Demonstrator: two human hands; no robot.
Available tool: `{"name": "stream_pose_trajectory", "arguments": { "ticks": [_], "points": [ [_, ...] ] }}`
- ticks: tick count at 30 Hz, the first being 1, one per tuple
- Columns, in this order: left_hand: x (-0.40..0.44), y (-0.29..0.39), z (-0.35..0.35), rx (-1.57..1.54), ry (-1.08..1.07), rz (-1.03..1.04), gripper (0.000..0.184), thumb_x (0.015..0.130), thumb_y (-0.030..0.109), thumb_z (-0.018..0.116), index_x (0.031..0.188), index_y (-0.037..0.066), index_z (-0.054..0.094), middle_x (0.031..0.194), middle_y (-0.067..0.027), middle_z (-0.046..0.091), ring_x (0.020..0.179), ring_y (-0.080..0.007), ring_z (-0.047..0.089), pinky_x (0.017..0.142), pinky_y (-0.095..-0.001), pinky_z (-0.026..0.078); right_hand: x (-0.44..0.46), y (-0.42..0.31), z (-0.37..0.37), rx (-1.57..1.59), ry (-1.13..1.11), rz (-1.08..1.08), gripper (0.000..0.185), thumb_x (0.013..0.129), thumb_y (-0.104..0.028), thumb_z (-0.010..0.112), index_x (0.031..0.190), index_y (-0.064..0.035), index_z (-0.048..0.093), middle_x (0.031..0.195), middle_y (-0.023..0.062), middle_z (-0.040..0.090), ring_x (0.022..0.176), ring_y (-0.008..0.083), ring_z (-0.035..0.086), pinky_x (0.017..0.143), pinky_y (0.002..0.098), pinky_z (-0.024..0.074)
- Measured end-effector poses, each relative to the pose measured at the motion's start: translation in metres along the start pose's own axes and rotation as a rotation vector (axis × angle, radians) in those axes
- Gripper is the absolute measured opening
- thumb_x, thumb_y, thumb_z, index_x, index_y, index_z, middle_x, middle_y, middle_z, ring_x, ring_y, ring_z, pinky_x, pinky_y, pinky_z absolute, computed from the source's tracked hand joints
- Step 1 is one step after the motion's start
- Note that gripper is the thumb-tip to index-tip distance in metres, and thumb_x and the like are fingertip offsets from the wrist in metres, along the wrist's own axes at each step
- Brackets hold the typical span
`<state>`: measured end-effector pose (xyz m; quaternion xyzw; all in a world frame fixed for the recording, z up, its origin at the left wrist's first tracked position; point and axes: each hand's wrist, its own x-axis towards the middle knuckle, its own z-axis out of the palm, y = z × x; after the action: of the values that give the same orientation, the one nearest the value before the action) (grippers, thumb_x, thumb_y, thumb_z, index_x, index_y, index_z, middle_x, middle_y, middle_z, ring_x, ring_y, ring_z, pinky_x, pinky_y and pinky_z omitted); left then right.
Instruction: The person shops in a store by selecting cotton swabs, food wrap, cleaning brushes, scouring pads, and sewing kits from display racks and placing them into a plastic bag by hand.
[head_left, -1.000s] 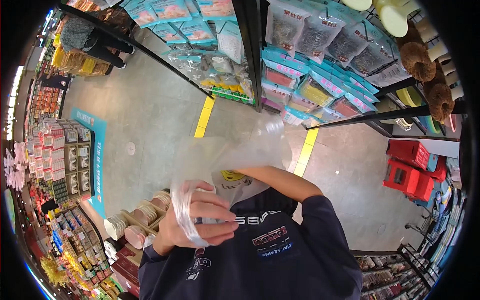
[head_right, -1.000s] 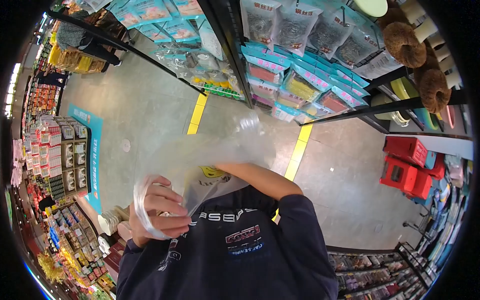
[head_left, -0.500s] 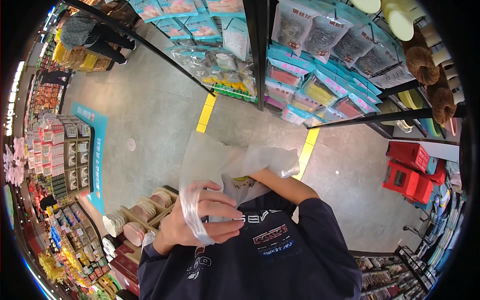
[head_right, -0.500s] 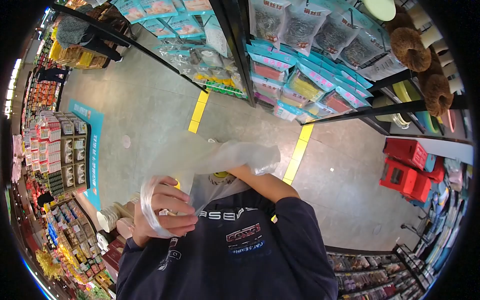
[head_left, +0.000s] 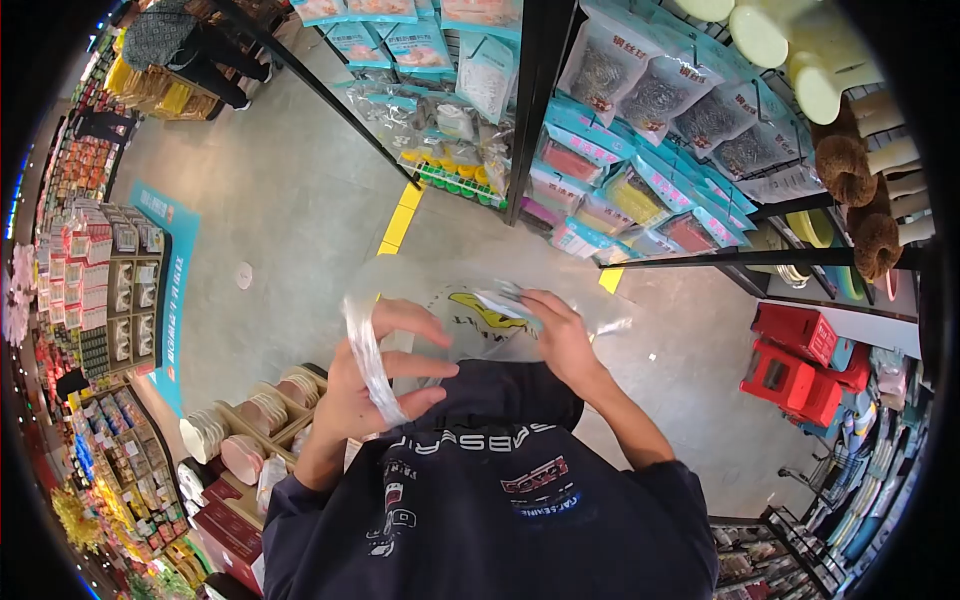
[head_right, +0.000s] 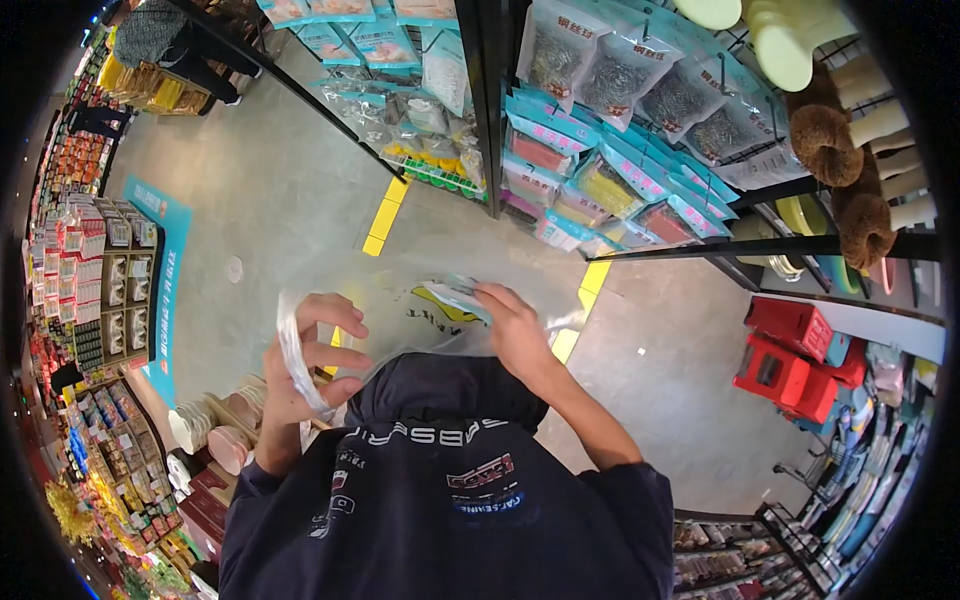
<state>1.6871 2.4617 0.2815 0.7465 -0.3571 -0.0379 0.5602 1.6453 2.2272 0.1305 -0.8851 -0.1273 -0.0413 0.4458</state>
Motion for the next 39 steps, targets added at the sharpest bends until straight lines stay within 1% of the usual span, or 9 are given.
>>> {"name": "stream_pose_trajectory", "arguments": {
  "ticks": [6, 9, 11, 14, 17, 30, 34, 36, 39],
  "points": [
    [0.005, -0.014, 0.007, 0.011, 0.021, -0.078, 0.029, 0.062, 0.01, 0.074, 0.089, 0.008, 0.066, 0.104, -0.0106, 0.056, 0.098, -0.0265, 0.053, 0.081, -0.0377, 0.043, -0.022, -0.021, -0.066, 0.19, 0.275, 0.224, 0.025, 0.077, 0.009, 0.05, 0.101, 0.0049, 0.057, 0.098, 0.0123, 0.06, 0.093, 0.0228, 0.059, 0.077, 0.0297, 0.0464],
    [0.01, -0.024, 0.014, 0.033, -0.038, -0.126, 0.039, 0.062, 0.013, 0.075, 0.1, 0.008, 0.063, 0.115, -0.0128, 0.05, 0.106, -0.0284, 0.049, 0.087, -0.0386, 0.04, -0.029, -0.021, -0.078, 0.557, 0.52, 0.339, 0.021, 0.083, 0.002, 0.052, 0.103, 0.0055, 0.057, 0.099, 0.0094, 0.06, 0.095, 0.0184, 0.056, 0.08, 0.029, 0.0446],
    [0.016, -0.029, 0.022, 0.016, -0.132, -0.18, 0.057, 0.062, 0.017, 0.076, 0.114, 0.007, 0.054, 0.124, -0.0139, 0.043, 0.113, -0.0299, 0.044, 0.093, -0.0395, 0.036, -0.021, -0.025, -0.084, 1.083, 0.75, 0.277, 0.021, 0.086, -0.004, 0.053, 0.105, 0.0051, 0.056, 0.101, 0.0096, 0.06, 0.094, 0.0182, 0.057, 0.084, 0.0296, 0.0436],
    [0.02, -0.032, 0.038, -0.063, -0.125, -0.229, 0.07, 0.062, 0.02, 0.078, 0.122, 0.007, 0.046, 0.127, -0.0145, 0.04, 0.118, -0.0295, 0.039, 0.097, -0.039, 0.033, -0.018, -0.019, -0.093, 1.291, 0.709, 0.278, 0.03, 0.085, -0.005, 0.053, 0.114, 0.0045, 0.05, 0.111, 0.0106, 0.057, 0.101, 0.0171, 0.055, 0.091, 0.0304, 0.0414],
    [0.02, -0.03, 0.046, -0.115, -0.181, -0.28, 0.073, 0.062, 0.021, 0.078, 0.124, 0.004, 0.043, 0.125, -0.0147, 0.043, 0.117, -0.0282, 0.042, 0.097, -0.038, 0.033, -0.013, -0.023, -0.091, 1.31, 0.785, 0.276, 0.02, 0.086, -0.006, 0.053, 0.103, 0.0034, 0.056, 0.105, 0.0113, 0.06, 0.097, 0.0172, 0.057, 0.087, 0.0306, 0.0438],
    [0.015, -0.03, 0.06, -0.429, -0.109, -0.595, 0.049, 0.07, 0.009, 0.073, 0.112, -0.005, 0.052, 0.099, -0.0079, 0.062, 0.091, -0.0145, 0.057, 0.08, -0.028, 0.045, -0.011, -0.021, -0.089, 1.319, 0.648, 0.262, 0.024, 0.083, -0.007, 0.058, 0.106, 0.0023, 0.056, 0.106, 0.0103, 0.06, 0.098, 0.0179, 0.057, 0.088, 0.0321, 0.0441],
    [-0.002, -0.052, 0.051, -0.44, -0.082, -0.61, 0.052, 0.068, 0.009, 0.075, 0.112, -0.004, 0.052, 0.102, -0.0086, 0.061, 0.094, -0.0138, 0.056, 0.081, -0.0286, 0.044, -0.008, -0.025, -0.107, 1.068, 0.674, 0.234, 0.037, 0.074, -0.013, 0.071, 0.105, 0.0027, 0.057, 0.102, 0.0101, 0.061, 0.096, 0.0197, 0.057, 0.088, 0.0339, 0.0425],
    [-0.014, -0.066, 0.045, -0.484, -0.046, -0.627, 0.054, 0.067, 0.01, 0.076, 0.113, -0.003, 0.052, 0.103, -0.0092, 0.06, 0.094, -0.0143, 0.056, 0.082, -0.029, 0.044, -0.005, -0.023, -0.123, 0.974, 0.791, 0.095, 0.035, 0.07, -0.008, 0.074, 0.1, 0.0022, 0.06, 0.097, 0.0068, 0.061, 0.092, 0.0156, 0.055, 0.083, 0.0272, 0.0415],
    [-0.022, -0.076, 0.039, -0.782, 0.099, -0.628, 0.071, 0.058, 0.021, 0.083, 0.115, -0.004, 0.049, 0.106, -0.0087, 0.059, 0.097, -0.0178, 0.057, 0.085, -0.0317, 0.044, -0.01, -0.005, -0.152, 1.109, 0.839, 0.067, 0.018, 0.073, -0.005, 0.068, 0.087, -0.0017, 0.058, 0.098, 0.0056, 0.058, 0.092, 0.017, 0.055, 0.085, 0.0328, 0.0415]
  ]
}}
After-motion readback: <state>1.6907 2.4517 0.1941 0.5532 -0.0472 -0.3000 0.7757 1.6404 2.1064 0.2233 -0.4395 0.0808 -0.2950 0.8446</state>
